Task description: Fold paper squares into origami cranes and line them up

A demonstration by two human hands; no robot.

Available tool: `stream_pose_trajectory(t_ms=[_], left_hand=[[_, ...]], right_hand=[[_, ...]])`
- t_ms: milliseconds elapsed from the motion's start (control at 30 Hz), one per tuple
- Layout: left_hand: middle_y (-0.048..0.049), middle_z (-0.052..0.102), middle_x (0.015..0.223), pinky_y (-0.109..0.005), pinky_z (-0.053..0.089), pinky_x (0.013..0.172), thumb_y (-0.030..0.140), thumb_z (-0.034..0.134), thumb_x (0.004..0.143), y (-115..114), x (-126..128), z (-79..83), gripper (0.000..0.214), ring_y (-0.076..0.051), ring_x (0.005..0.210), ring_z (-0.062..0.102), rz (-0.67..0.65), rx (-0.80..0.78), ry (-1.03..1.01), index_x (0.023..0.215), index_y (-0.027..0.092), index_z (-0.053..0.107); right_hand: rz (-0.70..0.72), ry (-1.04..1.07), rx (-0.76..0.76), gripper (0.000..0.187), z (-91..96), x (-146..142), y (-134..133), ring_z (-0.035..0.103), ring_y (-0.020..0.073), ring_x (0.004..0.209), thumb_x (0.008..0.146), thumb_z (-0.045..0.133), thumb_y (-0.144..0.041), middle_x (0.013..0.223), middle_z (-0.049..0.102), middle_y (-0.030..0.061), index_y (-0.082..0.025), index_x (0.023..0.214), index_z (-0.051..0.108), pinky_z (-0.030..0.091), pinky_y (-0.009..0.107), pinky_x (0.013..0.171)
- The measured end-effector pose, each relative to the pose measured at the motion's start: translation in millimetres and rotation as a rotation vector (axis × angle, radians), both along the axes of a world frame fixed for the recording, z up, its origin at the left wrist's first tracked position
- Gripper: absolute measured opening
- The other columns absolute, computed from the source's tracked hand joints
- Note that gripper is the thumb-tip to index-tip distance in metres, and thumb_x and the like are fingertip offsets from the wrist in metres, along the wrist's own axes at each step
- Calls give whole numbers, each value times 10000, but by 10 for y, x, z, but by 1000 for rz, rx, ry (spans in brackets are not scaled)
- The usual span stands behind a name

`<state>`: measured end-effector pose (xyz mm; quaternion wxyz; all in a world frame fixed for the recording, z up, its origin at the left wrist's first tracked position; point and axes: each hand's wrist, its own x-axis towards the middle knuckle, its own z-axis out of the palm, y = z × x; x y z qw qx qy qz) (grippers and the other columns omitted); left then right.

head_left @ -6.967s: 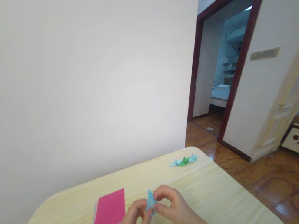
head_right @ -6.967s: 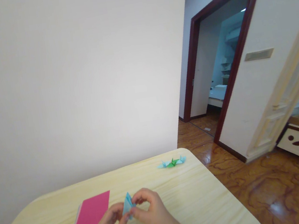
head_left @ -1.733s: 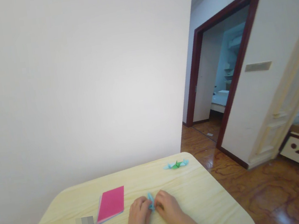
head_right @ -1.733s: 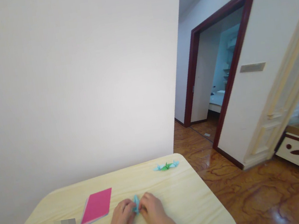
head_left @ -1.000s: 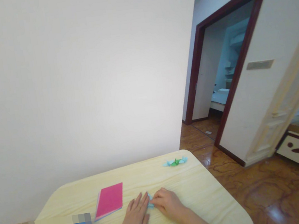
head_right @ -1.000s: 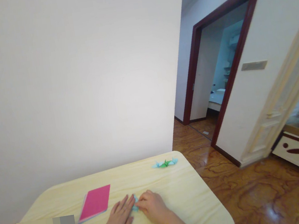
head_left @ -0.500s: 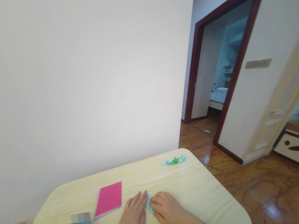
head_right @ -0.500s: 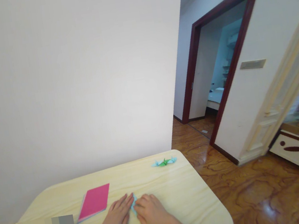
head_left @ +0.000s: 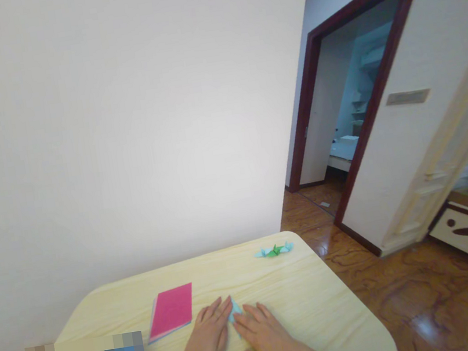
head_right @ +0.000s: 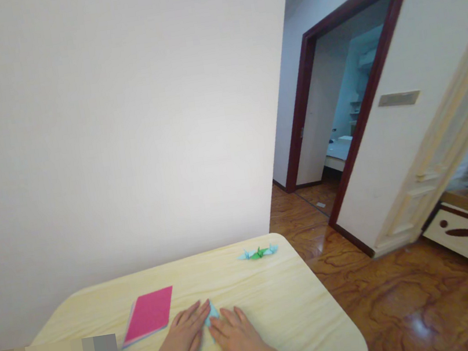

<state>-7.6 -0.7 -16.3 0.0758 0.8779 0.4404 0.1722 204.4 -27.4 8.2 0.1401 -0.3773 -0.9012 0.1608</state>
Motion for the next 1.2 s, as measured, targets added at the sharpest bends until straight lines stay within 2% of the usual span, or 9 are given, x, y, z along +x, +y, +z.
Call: stream_pose_trajectory(t_ms=[133,267,400,533,600,700,867,1033,1200], left_hand=[[23,404,1370,-408,336,980,149,387,825,-3,6,22,552,-205,1245,358,14,-17,14,1331,334,268],[14,433,1352,-412,331,977,177,407,827,2,12,55,523,-213,1230,379,14,-36,-9,1316,335,308],[-4,471,1326,-432,327,971,259,451,829,39,9,118,486,-236,1204,406,18,-84,-45,1296,342,347],[3,501,1301,-443,335,962,339,497,813,78,29,140,393,-243,1176,439,29,-115,-74,1204,362,471],[-1,538,1266,-436,345,955,341,531,792,86,60,124,366,-241,1154,463,61,-112,-116,1158,352,519],[-25,587,1211,-428,360,935,303,550,777,80,119,104,346,-243,1119,494,127,-100,-178,1122,315,553],[-43,680,1012,-397,389,876,304,484,812,43,188,163,215,-232,985,568,227,-99,-309,963,269,633],[-57,699,824,-325,456,756,402,363,844,42,223,235,361,-217,809,616,301,-189,-497,800,196,656],[-19,665,616,-271,462,597,482,295,835,12,267,269,502,-197,637,606,302,-310,-608,653,166,640]], right_hand=[[40,-8,-2,587,-13,20,9,208,284,1290,815,477,-391,1385,338,65,-234,1344,275,105,482,1050],[40,-9,-7,579,20,19,24,261,290,1262,803,489,-360,1367,372,61,-231,1334,297,128,493,1038],[-2,73,-15,479,23,23,78,372,224,1179,786,470,-213,1292,475,0,-281,1257,410,234,407,1008],[-109,214,-20,532,-64,1,215,425,183,1126,688,466,-77,1249,505,40,-212,1203,473,294,329,978],[-162,241,-13,483,-86,-32,296,444,178,1096,686,472,-66,1199,542,40,-209,1144,522,309,317,960],[-163,248,-40,350,-69,-99,398,488,166,1011,721,506,-85,1055,621,4,-240,1024,591,338,296,905],[-184,319,-99,127,-36,-196,487,530,173,918,745,580,-158,905,664,3,-216,832,651,358,292,864],[-255,444,-176,170,4,-240,505,592,147,815,821,484,-199,858,674,27,-173,885,639,438,237,740],[-319,496,-282,195,8,-280,520,619,143,641,815,465,-207,703,680,37,-127,787,640,451,199,546]])
